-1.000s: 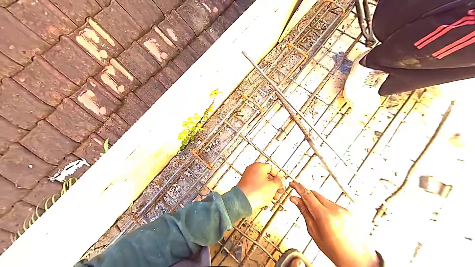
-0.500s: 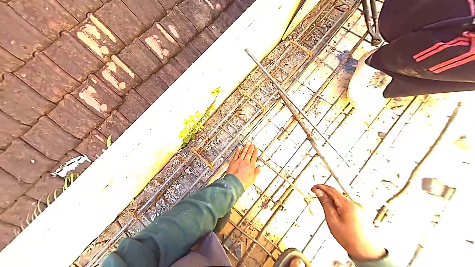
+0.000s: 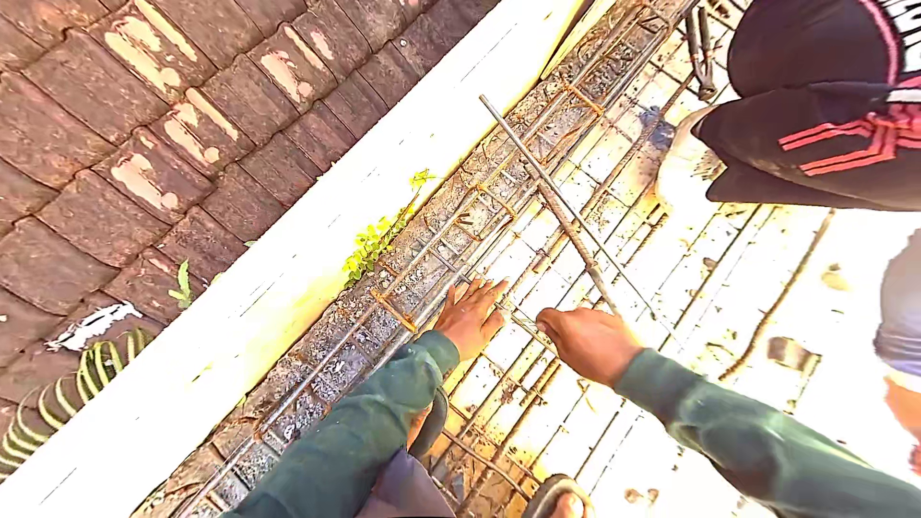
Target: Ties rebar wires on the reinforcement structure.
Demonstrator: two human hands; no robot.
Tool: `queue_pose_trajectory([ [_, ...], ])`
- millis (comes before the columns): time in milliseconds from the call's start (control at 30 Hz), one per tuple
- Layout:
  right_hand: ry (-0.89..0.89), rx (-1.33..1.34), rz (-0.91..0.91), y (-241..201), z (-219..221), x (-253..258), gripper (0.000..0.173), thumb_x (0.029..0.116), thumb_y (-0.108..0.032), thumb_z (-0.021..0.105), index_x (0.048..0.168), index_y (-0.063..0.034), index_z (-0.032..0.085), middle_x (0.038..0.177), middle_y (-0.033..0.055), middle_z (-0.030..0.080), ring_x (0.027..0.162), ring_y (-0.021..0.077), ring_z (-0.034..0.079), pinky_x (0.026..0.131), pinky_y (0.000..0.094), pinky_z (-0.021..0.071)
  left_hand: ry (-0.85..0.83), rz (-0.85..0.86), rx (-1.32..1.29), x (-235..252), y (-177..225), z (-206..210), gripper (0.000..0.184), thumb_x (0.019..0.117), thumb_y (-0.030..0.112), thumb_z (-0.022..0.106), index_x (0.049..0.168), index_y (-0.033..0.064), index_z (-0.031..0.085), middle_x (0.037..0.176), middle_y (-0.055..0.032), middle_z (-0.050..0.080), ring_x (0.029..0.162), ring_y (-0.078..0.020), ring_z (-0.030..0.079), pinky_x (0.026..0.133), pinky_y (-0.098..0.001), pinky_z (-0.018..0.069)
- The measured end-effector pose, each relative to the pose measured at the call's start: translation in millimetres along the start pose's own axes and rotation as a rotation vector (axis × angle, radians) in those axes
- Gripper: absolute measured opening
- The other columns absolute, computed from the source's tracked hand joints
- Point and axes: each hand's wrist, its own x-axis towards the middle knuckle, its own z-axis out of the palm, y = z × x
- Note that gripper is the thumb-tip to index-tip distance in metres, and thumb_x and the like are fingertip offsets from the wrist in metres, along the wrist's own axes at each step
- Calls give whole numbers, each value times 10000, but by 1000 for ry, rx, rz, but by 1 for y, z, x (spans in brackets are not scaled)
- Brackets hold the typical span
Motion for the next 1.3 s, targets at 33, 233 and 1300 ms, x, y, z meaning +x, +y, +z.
queue_pose_trajectory([
  [33,-13,-2,-13,-5,-3,10,306,1098,-282,435,1272,-134,639,1050,166,722,1026,373,700,875,575,540,7,20,-50,-1,1,-3,533,1103,449,358,1616,305,333,1677,29,315,1594,-203,115,1234,-665,-11],
  [233,134,230,-97,-18,-10,41,316,1100,-260,471,1223,-78,698,1002,161,733,974,344,706,898,560,537,128,50,-28,-3,4,-5,378,1103,315,443,1411,175,612,1510,-3,553,1520,-188,339,1257,-591,102],
  [1300,61,388,-32,-12,-38,102,269,1048,-219,538,1174,-111,750,1121,197,724,1086,393,675,929,646,488,843,288,226,3,-24,47,241,1019,274,584,1054,126,771,1252,-39,725,1314,-240,600,1179,-586,313],
])
